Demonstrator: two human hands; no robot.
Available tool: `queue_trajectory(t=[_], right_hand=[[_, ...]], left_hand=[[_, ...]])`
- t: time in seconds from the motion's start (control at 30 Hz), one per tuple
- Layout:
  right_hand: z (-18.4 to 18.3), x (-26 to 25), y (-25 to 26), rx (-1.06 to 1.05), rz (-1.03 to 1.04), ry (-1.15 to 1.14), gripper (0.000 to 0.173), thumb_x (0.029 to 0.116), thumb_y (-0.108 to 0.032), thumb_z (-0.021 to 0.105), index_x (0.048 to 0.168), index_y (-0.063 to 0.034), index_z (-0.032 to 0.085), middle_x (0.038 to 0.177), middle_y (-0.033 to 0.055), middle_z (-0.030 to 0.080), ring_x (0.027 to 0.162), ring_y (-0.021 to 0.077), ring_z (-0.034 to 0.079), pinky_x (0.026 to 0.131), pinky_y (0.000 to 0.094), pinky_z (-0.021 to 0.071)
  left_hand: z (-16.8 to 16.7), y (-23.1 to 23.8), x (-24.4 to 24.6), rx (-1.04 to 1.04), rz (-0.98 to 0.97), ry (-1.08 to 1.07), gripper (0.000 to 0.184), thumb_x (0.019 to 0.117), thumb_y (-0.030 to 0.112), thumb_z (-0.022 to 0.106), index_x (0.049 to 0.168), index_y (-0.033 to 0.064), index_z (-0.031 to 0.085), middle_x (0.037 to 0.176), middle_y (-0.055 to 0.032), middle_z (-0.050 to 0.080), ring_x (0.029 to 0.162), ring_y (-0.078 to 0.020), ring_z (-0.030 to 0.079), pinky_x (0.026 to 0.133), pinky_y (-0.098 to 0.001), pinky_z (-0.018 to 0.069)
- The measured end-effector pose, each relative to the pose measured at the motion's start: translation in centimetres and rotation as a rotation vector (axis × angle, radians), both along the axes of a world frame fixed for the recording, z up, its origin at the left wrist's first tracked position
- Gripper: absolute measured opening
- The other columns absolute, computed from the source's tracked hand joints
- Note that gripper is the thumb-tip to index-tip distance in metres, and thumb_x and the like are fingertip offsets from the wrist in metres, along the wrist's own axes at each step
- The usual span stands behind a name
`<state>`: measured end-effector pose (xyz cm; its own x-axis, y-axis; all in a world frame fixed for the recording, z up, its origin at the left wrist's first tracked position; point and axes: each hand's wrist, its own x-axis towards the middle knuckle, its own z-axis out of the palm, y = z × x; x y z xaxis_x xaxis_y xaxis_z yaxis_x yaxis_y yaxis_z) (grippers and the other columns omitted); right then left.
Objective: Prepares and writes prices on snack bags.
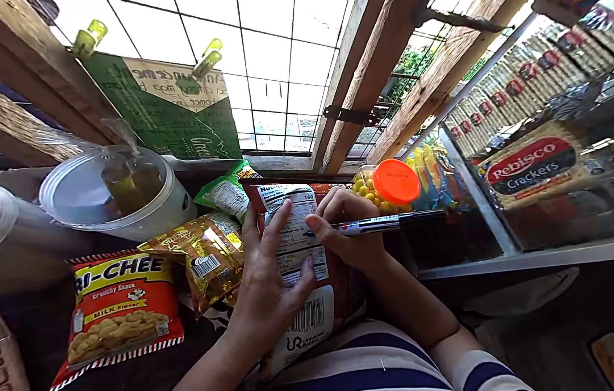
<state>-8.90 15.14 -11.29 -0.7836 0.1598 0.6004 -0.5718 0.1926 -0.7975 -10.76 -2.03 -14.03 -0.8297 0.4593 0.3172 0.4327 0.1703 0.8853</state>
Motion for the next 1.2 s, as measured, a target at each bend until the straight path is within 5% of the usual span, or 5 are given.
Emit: queue_trajectory(t=[0.57, 0.7, 0.9, 1.2], right_hand=[[-0.5, 0.0, -0.1, 0.079, 0.012, -0.044, 0.018, 0.0811, 0.002, 0.074, 0.070, -0.0008, 0.060, 0.072, 0.0049, 0.064, 0.065, 0.0041, 0.061, 0.056, 0.0170, 0.0510], [-0.5, 0.0, 0.0, 0.163, -0.054, -0.063, 0.025, 0.0799, 0.002, 0.069, 0.063, -0.0043, 0.052, 0.066, 0.0020, 0.055, 0.059, 0.0025, 0.052, 0.051, 0.0155, 0.0419], [-1.0, 0.2, -0.2, -0.088, -0.099, 0.046, 0.020, 0.0851, 0.003, 0.065, 0.073, -0.0080, 0.054, 0.074, -0.0009, 0.055, 0.064, 0.0009, 0.055, 0.056, 0.0135, 0.0482], [-1.2, 0.2, -0.3, 0.069, -0.177, 0.064, 0.028, 0.0800, 0.005, 0.065, 0.061, -0.0056, 0.047, 0.066, 0.0015, 0.050, 0.062, 0.0030, 0.051, 0.053, 0.0136, 0.0410]], left_hand=[[0.1, 0.2, 0.1, 0.006, 0.004, 0.019, 0.077, 0.0861, 0.032, 0.070, 0.157, 0.0260, 0.041, 0.167, -0.0235, 0.015, 0.148, -0.0227, 0.035, 0.111, -0.0313, 0.0428], [0.0, 0.1, 0.1, 0.002, -0.004, 0.016, 0.076, 0.0863, 0.032, 0.069, 0.157, 0.0278, 0.042, 0.168, -0.0227, 0.013, 0.149, -0.0225, 0.034, 0.111, -0.0316, 0.0430], [-0.2, 0.1, 0.1, -0.003, -0.018, 0.015, 0.080, 0.0852, 0.032, 0.071, 0.159, 0.0306, 0.038, 0.168, -0.0216, 0.012, 0.149, -0.0221, 0.033, 0.112, -0.0327, 0.0425], [-0.1, 0.1, 0.1, -0.013, -0.009, 0.008, 0.080, 0.0854, 0.034, 0.071, 0.159, 0.0317, 0.038, 0.169, -0.0210, 0.011, 0.148, -0.0205, 0.035, 0.111, -0.0311, 0.0431]])
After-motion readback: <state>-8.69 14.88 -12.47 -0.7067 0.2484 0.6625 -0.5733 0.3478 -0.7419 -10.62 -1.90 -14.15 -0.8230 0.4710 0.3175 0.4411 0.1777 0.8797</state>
